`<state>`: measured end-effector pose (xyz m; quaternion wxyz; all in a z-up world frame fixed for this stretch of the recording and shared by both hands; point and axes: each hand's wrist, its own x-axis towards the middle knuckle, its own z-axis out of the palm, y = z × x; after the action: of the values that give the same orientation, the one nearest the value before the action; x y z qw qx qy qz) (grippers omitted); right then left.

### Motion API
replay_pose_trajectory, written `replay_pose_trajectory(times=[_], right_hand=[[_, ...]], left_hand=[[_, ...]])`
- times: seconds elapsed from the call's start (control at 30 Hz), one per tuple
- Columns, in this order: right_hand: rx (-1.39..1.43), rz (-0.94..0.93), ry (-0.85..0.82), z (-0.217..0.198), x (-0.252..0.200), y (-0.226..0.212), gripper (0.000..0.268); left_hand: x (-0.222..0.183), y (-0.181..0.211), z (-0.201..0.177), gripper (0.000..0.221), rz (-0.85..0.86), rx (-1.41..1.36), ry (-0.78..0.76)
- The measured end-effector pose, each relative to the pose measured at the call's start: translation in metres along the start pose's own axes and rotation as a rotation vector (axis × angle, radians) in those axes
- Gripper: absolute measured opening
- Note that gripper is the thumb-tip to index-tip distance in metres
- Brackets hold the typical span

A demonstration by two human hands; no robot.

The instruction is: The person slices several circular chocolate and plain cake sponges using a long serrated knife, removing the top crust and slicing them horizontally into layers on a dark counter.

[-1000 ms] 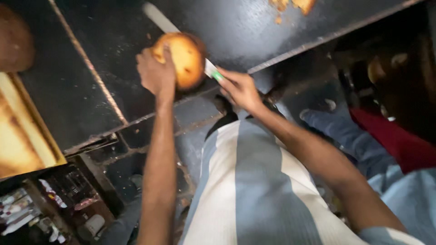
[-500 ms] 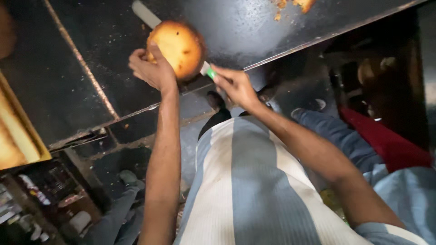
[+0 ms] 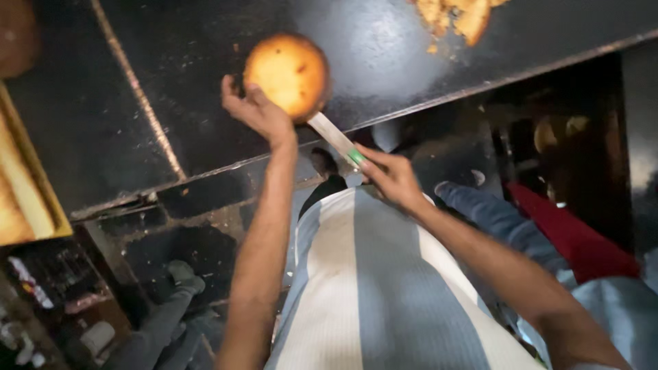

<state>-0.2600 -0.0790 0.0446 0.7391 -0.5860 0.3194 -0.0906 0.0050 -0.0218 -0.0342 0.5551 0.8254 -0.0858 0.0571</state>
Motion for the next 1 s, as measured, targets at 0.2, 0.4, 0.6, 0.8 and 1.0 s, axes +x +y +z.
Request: replay_pose_trajectory(times=[0.2,0.4,0.6,0.8,1.0], right_hand=[[0.066,-0.081,0.038,0.023,0.051,0.003,0.038],[-0.072,0.104,0.024,0.018,0.007,-0.002,0.042],[0.084,0.108,0.027,0.03,0.033,0.004,0.037],[-0.173,0.193,-0.104,-0.011,-0.016,-0.011,0.04],[-0.042,0.244,-0.182,-0.064,-0.047,-0.002,0.041]], left_hand=[[-0.04,0.024,-0.008,0.078,-0.182,-0.503,-0.314],[-0.051,0.022,-0.007,0.088,-0.218,-0.725,-0.371],[-0.002,0.029,-0.032,0.088,0.205,0.193,-0.233],[0.106,0.08,0.004,0.061,0.276,0.638,-0.808],[0.127,0.106,-0.065,0.04,0.272,0.029,-0.631]])
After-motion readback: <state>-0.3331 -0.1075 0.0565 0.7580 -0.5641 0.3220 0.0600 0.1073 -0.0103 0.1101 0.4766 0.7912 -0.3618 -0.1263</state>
